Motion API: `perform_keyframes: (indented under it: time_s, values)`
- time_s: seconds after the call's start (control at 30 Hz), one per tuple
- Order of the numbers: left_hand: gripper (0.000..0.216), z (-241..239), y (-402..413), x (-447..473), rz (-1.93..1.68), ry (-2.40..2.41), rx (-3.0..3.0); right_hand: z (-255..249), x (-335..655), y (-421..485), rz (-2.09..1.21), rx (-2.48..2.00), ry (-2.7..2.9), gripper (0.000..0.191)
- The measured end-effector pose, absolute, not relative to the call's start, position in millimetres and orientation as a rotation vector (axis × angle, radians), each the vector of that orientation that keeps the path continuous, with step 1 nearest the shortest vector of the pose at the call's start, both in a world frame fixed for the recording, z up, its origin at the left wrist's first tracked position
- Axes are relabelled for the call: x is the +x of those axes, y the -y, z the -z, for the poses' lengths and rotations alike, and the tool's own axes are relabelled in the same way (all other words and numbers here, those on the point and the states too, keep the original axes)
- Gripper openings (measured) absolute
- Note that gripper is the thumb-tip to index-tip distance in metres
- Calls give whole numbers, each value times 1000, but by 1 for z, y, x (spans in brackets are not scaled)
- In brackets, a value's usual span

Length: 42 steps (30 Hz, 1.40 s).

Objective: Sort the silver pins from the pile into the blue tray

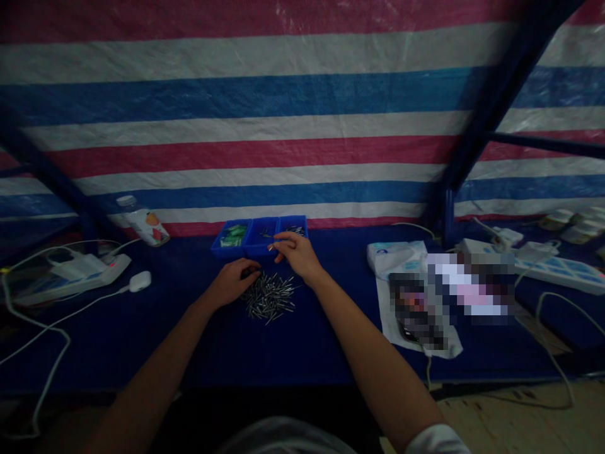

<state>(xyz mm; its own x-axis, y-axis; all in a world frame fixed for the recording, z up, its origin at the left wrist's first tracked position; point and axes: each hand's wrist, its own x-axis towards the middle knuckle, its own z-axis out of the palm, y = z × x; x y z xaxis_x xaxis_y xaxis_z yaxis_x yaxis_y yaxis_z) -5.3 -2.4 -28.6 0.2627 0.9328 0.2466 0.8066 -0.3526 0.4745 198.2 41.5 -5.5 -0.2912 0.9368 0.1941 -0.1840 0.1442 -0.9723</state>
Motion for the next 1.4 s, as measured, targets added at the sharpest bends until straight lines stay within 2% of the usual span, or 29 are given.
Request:
perform_keyframes:
  time_s: [0.23,0.4,0.67,1.03,1.23,1.4]
  values:
    - [22,28,4,-5,-709,-1633,2296,7,203,-46,-1410,-1033,1073,32]
    - [23,32,1,-6,-705,-1611,2325,7,204,-48,-1436,-1174,994,27]
    - [26,37,-4,-9,-700,-1525,2406,8,197,-41,-1314,-1167,1237,21]
    - [16,34,-8,-16,-614,-1515,2436,20,188,-44,-1220,-1134,1478,16]
    - [15,34,-9,-19,-531,-1454,2494,26,185,-37,-837,-1166,1845,16]
    - [13,32,-9,-17,-506,-1471,2553,31,183,-28,-481,-965,2274,17]
